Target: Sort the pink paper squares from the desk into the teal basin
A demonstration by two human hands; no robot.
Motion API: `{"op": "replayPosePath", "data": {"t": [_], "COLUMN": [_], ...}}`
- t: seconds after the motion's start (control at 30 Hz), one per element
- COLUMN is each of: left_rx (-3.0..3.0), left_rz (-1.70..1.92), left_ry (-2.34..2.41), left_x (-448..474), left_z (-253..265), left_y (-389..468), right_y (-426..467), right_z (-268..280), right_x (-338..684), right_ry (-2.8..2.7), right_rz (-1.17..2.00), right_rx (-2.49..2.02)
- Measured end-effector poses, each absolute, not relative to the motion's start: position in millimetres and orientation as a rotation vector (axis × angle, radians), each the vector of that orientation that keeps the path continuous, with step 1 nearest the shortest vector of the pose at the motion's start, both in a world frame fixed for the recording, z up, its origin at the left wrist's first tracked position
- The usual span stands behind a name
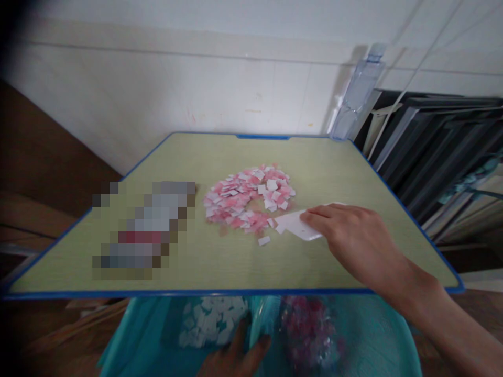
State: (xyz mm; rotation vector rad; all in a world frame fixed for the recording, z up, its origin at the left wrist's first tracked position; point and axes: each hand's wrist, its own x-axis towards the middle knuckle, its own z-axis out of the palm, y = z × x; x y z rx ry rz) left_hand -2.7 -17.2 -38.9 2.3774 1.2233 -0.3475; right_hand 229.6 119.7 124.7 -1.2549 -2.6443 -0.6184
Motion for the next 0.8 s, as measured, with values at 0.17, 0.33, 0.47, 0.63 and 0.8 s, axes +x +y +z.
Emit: {"op": "replayPosePath", "data": {"t": [0.17, 0.33, 0.47, 0.63, 0.8], "left_rx": [2.313, 2.303, 2.274, 2.242, 2.223], "left_rz": [-0.354, -0.383, -0.383, -0.356, -0.298], "left_ry": [1.202, 1.189, 1.192, 1.206, 1.205], "left_x": [-3, -3, -2, -3, -1], "left_z": [-31, -24, -23, -23, -13], "left_y": [-12, -11, -11, -11, -8], "right_y": [93, 78, 75, 72, 66], "right_z": [119, 122, 127, 128, 132], "right_x": [229, 232, 235, 228, 218], "right_ry": [-2.671, -2.667, -2.662, -2.733, -2.769], "right_rz": [-0.672, -0.603, -0.655, -0.645, -0.691], "right_rx": [-1.104, -1.075, -1.082, -1.011, -0.915]}}
